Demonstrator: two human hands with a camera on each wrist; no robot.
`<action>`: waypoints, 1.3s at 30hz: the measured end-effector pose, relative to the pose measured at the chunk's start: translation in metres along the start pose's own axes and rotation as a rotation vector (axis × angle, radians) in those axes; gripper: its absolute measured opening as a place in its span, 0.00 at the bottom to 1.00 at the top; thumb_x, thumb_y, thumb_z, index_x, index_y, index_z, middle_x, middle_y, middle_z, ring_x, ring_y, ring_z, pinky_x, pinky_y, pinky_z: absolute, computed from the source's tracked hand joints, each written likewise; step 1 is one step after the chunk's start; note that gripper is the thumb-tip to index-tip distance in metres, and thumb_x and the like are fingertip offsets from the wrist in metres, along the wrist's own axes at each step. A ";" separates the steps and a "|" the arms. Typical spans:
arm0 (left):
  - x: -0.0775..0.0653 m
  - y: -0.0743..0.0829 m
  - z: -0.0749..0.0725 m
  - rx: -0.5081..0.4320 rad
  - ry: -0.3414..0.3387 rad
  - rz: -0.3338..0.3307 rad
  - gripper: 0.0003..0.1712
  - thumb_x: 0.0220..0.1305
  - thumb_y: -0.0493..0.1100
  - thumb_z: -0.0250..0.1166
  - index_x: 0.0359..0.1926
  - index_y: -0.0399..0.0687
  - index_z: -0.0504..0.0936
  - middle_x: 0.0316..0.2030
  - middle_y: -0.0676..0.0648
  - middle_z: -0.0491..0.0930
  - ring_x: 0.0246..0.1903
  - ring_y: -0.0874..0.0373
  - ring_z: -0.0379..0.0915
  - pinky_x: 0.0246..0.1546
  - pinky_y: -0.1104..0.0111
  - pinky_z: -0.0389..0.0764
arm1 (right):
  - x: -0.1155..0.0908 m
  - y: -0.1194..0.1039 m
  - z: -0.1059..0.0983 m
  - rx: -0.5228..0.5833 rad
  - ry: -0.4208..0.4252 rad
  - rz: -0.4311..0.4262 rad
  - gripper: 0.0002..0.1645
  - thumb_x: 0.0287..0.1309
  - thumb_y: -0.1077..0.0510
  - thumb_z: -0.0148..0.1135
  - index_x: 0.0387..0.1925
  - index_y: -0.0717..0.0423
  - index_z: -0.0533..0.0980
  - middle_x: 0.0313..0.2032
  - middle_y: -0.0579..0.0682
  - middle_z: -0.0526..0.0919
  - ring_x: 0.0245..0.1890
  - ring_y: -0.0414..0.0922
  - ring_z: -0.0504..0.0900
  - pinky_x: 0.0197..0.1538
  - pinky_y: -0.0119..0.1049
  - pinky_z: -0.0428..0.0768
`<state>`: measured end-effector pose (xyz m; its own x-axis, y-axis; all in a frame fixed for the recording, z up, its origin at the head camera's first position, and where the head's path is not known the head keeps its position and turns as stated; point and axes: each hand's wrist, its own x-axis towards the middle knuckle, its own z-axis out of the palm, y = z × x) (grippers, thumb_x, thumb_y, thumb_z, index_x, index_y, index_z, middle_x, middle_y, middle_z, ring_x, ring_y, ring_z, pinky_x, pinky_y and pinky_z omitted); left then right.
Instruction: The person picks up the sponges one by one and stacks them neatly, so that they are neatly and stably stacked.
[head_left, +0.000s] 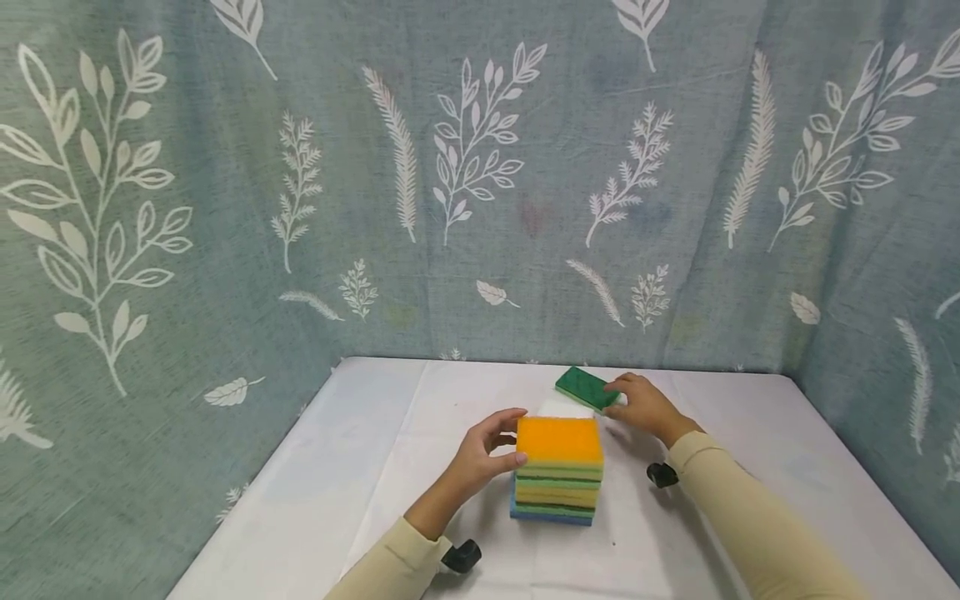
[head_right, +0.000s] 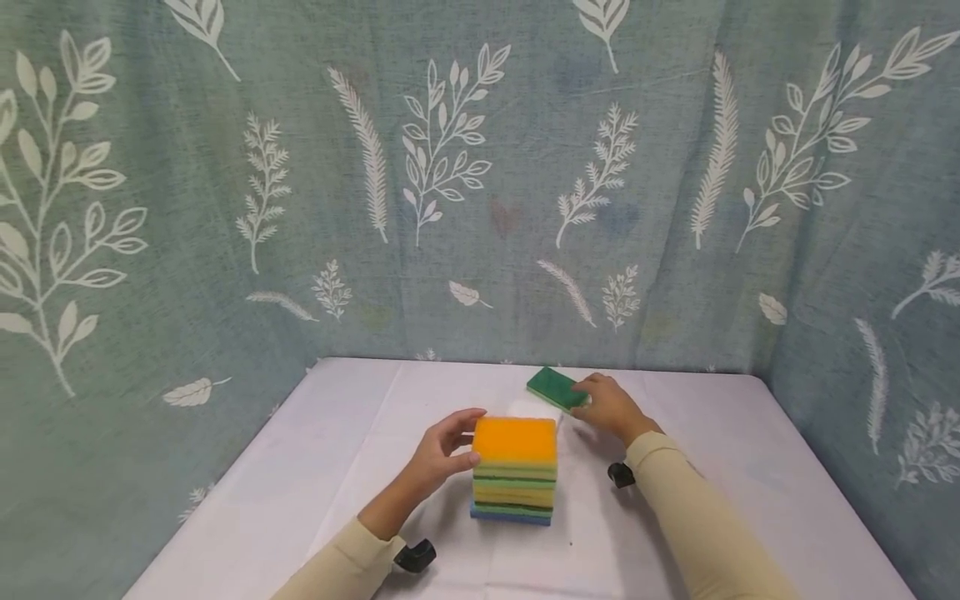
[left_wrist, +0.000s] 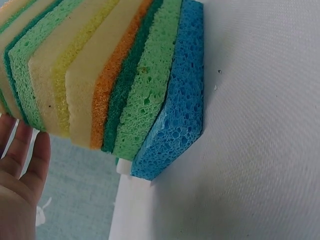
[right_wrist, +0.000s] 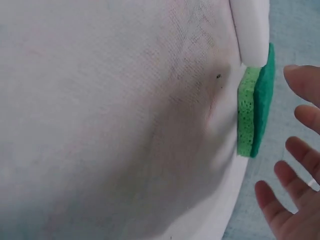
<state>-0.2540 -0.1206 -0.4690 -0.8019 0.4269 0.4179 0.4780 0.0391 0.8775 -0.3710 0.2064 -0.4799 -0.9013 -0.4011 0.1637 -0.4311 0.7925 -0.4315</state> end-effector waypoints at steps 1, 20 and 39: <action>0.000 -0.002 0.001 0.003 0.001 -0.003 0.34 0.59 0.42 0.69 0.66 0.43 0.70 0.53 0.41 0.77 0.52 0.47 0.72 0.57 0.44 0.70 | 0.001 0.000 0.001 -0.009 -0.007 0.012 0.28 0.57 0.50 0.69 0.57 0.57 0.77 0.57 0.60 0.72 0.56 0.60 0.71 0.57 0.59 0.71; -0.005 0.003 0.004 0.193 -0.006 0.044 0.33 0.60 0.49 0.69 0.66 0.53 0.71 0.55 0.51 0.76 0.53 0.55 0.71 0.56 0.55 0.75 | 0.012 0.002 0.020 -0.049 -0.108 0.177 0.36 0.56 0.48 0.69 0.62 0.61 0.72 0.63 0.68 0.65 0.61 0.65 0.66 0.61 0.61 0.66; -0.002 0.008 0.004 0.202 0.006 0.019 0.32 0.59 0.50 0.68 0.65 0.57 0.71 0.57 0.59 0.74 0.54 0.57 0.70 0.57 0.51 0.73 | 0.023 0.000 0.017 -0.026 -0.088 0.240 0.41 0.53 0.49 0.70 0.65 0.60 0.67 0.62 0.67 0.66 0.59 0.63 0.67 0.60 0.62 0.67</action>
<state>-0.2471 -0.1170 -0.4637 -0.7941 0.4236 0.4359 0.5546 0.2115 0.8048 -0.3909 0.1895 -0.4915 -0.9712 -0.2375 -0.0185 -0.2073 0.8810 -0.4253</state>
